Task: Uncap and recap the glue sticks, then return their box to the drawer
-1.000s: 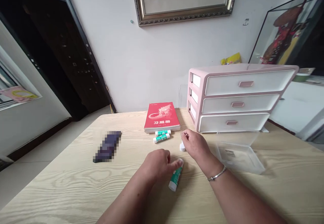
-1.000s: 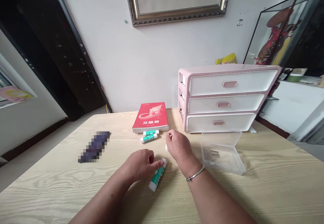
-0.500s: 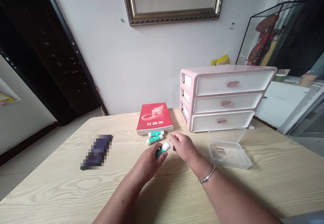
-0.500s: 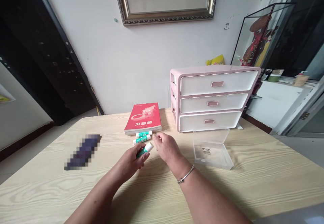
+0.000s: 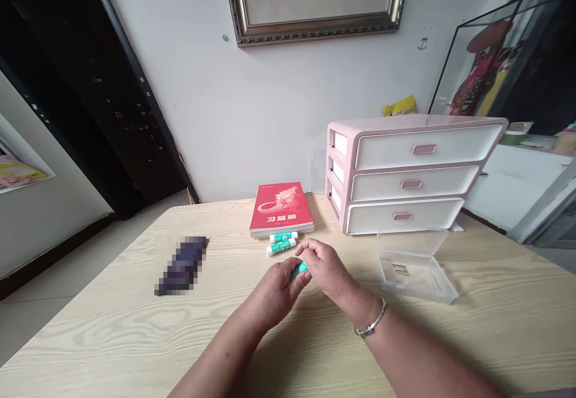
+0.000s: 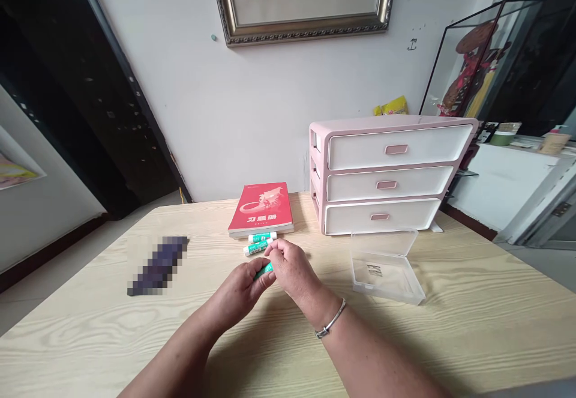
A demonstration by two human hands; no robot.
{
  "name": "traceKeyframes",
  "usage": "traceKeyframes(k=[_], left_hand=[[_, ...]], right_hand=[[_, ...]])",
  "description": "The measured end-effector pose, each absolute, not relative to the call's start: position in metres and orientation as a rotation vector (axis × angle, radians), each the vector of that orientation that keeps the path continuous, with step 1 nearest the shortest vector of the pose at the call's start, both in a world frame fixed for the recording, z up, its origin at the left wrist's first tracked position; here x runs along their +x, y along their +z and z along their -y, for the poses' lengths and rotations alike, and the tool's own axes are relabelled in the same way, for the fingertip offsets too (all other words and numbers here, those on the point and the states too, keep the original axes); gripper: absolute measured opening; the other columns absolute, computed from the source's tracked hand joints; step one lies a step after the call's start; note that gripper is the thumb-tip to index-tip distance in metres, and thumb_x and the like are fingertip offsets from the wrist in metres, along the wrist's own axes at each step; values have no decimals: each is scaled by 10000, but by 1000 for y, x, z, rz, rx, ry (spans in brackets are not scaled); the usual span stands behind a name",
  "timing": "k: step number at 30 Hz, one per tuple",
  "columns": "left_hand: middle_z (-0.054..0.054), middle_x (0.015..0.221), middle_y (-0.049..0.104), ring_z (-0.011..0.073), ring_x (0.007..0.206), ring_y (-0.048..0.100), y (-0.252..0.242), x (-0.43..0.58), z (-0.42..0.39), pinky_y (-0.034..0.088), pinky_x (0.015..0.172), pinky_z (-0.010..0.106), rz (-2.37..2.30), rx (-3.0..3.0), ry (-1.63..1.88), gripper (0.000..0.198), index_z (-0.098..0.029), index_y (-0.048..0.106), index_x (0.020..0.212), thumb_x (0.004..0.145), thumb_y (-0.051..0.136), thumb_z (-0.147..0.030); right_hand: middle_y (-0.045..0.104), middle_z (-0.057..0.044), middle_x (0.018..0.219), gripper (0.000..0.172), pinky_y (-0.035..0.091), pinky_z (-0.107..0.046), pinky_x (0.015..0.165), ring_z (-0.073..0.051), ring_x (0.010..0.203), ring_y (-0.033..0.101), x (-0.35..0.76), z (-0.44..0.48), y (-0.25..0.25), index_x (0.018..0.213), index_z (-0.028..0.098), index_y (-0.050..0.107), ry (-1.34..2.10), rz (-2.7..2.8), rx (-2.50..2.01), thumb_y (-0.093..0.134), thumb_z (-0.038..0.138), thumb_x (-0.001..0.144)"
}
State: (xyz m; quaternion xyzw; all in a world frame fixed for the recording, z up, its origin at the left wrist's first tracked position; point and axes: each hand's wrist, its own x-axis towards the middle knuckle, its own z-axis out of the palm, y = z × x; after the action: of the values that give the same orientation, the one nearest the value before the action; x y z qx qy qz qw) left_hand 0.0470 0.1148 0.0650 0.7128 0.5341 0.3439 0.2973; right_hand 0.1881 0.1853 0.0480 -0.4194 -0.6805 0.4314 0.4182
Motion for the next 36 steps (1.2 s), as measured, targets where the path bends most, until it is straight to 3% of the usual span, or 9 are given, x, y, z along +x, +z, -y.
traceKeyframes(k=[4,6,9,12,16,20,26,33,36], left_hand=[[-58,625,439,74,434,304,65,40,-110,238,420,212,-1220,1491,847,480,-185,574,976,951,356,-612],[-39,667,488,86,453,360,62,37,-113,275,435,215,-1290,1512,878,470,-198,574,1061,958,350,-597],[51,896,656,181,751,609,52,35,-124,440,642,265,-1675,1904,872,327,-220,609,1110,947,475,-469],[100,1136,671,271,1050,619,40,31,-139,461,848,337,-1940,2188,720,272,-220,639,1143,910,553,-332],[115,1134,670,294,1093,593,29,28,-154,449,935,389,-2055,2272,611,288,-206,661,1162,890,578,-250],[103,1118,671,296,1084,571,25,30,-163,443,954,410,-2112,2333,576,296,-223,679,1164,880,596,-231],[67,1115,664,268,1103,540,20,31,-170,421,992,393,-2107,2360,660,349,-267,669,1208,862,631,-237],[81,1091,671,268,1100,547,19,27,-170,434,993,418,-2048,2322,920,355,-249,699,1145,794,688,-195],[71,1079,681,252,1102,560,19,21,-169,443,1000,398,-1983,2268,1120,321,-259,720,1092,775,709,-208]], right_hand=[[373,63,486,240,278,-241,472,-132,467,360,210,-199,64,789,201,632,931,1526,-1059,406,280,809],[372,59,496,243,296,-248,490,-145,488,384,223,-209,70,812,209,618,784,1443,-1137,391,291,841],[563,7,636,245,367,-262,593,-181,632,537,235,-217,74,940,208,617,563,1580,-1340,397,313,908],[693,-84,874,269,382,-291,670,-238,823,634,239,-218,72,1068,190,594,365,1846,-1618,376,312,967],[707,-152,1005,218,380,-305,715,-266,927,657,244,-218,63,1053,158,599,320,2181,-1771,408,203,959],[694,-155,1072,247,386,-300,759,-271,1008,641,248,-218,52,1111,140,592,341,2351,-1705,506,120,880],[703,-128,1065,351,389,-273,719,-239,943,653,241,-219,46,1153,155,587,475,2378,-1680,541,67,816],[715,-90,1031,341,384,-265,649,-243,898,645,233,-228,33,1138,191,608,574,2307,-1641,622,238,800],[720,-72,965,359,381,-259,623,-216,827,647,236,-232,34,1150,197,626,538,2210,-1684,558,201,798]])
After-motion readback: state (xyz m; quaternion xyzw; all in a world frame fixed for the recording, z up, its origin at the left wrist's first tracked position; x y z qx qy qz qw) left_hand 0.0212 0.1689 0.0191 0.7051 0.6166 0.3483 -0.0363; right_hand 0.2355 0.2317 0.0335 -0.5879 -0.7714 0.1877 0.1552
